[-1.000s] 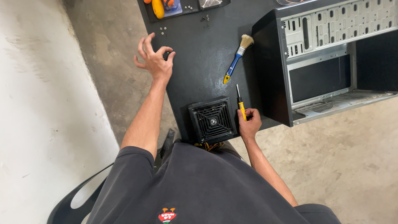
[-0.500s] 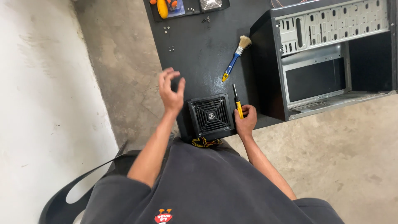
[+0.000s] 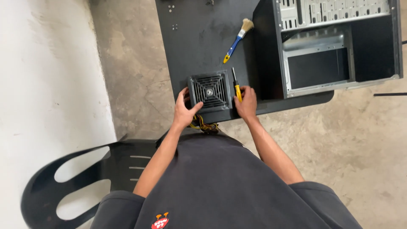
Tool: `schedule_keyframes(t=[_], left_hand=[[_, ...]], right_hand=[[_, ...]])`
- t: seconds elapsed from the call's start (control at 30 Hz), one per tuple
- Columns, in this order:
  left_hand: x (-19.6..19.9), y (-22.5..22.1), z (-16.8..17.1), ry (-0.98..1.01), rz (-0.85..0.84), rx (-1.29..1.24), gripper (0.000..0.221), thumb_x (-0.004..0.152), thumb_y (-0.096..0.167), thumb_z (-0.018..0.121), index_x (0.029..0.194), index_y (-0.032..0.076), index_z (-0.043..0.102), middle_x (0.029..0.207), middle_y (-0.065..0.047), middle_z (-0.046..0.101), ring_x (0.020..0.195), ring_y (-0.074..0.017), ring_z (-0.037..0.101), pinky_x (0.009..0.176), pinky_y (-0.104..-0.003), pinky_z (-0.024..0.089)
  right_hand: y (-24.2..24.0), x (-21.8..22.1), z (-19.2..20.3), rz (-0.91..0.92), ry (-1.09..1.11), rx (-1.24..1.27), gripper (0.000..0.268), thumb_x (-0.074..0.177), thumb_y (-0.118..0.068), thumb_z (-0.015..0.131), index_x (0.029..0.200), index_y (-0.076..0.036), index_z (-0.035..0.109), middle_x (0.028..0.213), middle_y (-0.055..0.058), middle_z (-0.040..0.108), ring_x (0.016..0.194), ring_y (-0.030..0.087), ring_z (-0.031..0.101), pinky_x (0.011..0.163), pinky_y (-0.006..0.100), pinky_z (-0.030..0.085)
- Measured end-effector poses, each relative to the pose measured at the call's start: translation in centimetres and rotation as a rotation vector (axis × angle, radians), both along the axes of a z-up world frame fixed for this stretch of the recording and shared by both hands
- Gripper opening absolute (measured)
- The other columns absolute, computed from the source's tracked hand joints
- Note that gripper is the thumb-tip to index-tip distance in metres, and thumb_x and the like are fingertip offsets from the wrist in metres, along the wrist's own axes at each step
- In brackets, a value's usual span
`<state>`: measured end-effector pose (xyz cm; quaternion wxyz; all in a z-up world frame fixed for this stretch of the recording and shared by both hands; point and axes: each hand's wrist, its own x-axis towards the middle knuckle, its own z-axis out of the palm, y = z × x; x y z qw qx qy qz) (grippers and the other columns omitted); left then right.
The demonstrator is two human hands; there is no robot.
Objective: Disassembling a computer case, cleaning the power supply and internal components with a brush, and reassembling the case panels.
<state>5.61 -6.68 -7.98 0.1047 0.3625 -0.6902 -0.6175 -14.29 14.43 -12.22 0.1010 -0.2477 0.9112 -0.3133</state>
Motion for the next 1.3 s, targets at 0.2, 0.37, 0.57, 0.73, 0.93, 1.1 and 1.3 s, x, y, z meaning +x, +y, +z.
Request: schedule_keyframes(t=[0.2, 0.37, 0.57, 0.73, 0.93, 1.1, 1.3], left_hand=[[0.5, 3.5, -0.5, -0.107, 0.157, 0.025, 0.078, 0.097, 0.055, 0.073, 0.150, 0.006, 0.045, 0.143, -0.022, 0.058, 0.132, -0.0399, 0.059, 0.107, -0.052, 0.052], [0.9, 4.3, 0.8, -0.108, 0.250, 0.069, 0.066, 0.103, 0.048, 0.068, 0.149, 0.006, 0.046, 0.142, -0.024, 0.057, 0.133, -0.0417, 0.057, 0.105, -0.054, 0.055], [-0.1, 2.8, 3.2, -0.069, 0.405, 0.188, 0.057, 0.103, 0.037, 0.068, 0.148, 0.008, 0.048, 0.134, -0.023, 0.062, 0.119, -0.0340, 0.068, 0.078, -0.035, 0.068], [-1.2, -0.8, -0.5, -0.069, 0.406, 0.136, 0.056, 0.105, 0.035, 0.067, 0.148, 0.006, 0.049, 0.131, -0.028, 0.064, 0.115, -0.0370, 0.069, 0.073, -0.035, 0.069], [-4.3, -5.1, 0.0, -0.040, 0.445, 0.115, 0.051, 0.101, 0.031, 0.069, 0.144, 0.007, 0.054, 0.130, -0.030, 0.064, 0.117, -0.0464, 0.066, 0.069, -0.043, 0.070], [-6.1, -8.0, -3.9, -0.001, 0.418, 0.105, 0.052, 0.099, 0.029, 0.073, 0.143, 0.005, 0.055, 0.136, -0.030, 0.060, 0.127, -0.0498, 0.058, 0.071, -0.053, 0.068], [-5.7, -7.9, 0.6, 0.031, 0.353, 0.129, 0.057, 0.101, 0.033, 0.071, 0.145, 0.004, 0.049, 0.140, -0.028, 0.054, 0.133, -0.0507, 0.051, 0.072, -0.051, 0.070]], right_hand=[[-0.8, 0.3, 2.8, -0.070, -0.153, -0.057, 0.051, 0.084, -0.011, 0.085, 0.125, -0.007, 0.056, 0.113, 0.017, 0.058, 0.102, 0.039, 0.067, 0.086, 0.044, 0.058], [1.1, 2.4, 1.2, -0.026, -0.103, -0.137, 0.055, 0.082, -0.008, 0.085, 0.128, -0.007, 0.055, 0.118, 0.019, 0.052, 0.109, 0.044, 0.063, 0.094, 0.051, 0.054], [1.4, 2.9, 1.6, -0.012, -0.140, -0.183, 0.044, 0.087, 0.001, 0.075, 0.127, -0.013, 0.063, 0.119, 0.013, 0.053, 0.108, 0.035, 0.063, 0.096, 0.043, 0.054], [0.8, 2.7, 1.0, -0.023, -0.098, -0.090, 0.042, 0.086, -0.004, 0.076, 0.123, -0.022, 0.067, 0.115, 0.003, 0.056, 0.099, 0.025, 0.065, 0.089, 0.040, 0.056], [-0.6, 2.6, 0.8, -0.037, -0.008, 0.014, 0.038, 0.086, -0.009, 0.076, 0.118, -0.026, 0.065, 0.116, -0.001, 0.056, 0.097, 0.026, 0.065, 0.083, 0.046, 0.056], [-1.1, 3.1, 0.4, -0.097, 0.009, 0.105, 0.035, 0.087, -0.014, 0.075, 0.115, -0.031, 0.062, 0.115, -0.010, 0.053, 0.099, 0.019, 0.063, 0.083, 0.042, 0.053], [-1.7, 2.8, 0.8, -0.060, -0.025, 0.161, 0.041, 0.084, -0.010, 0.076, 0.118, -0.028, 0.061, 0.111, -0.005, 0.054, 0.096, 0.023, 0.067, 0.082, 0.041, 0.055]])
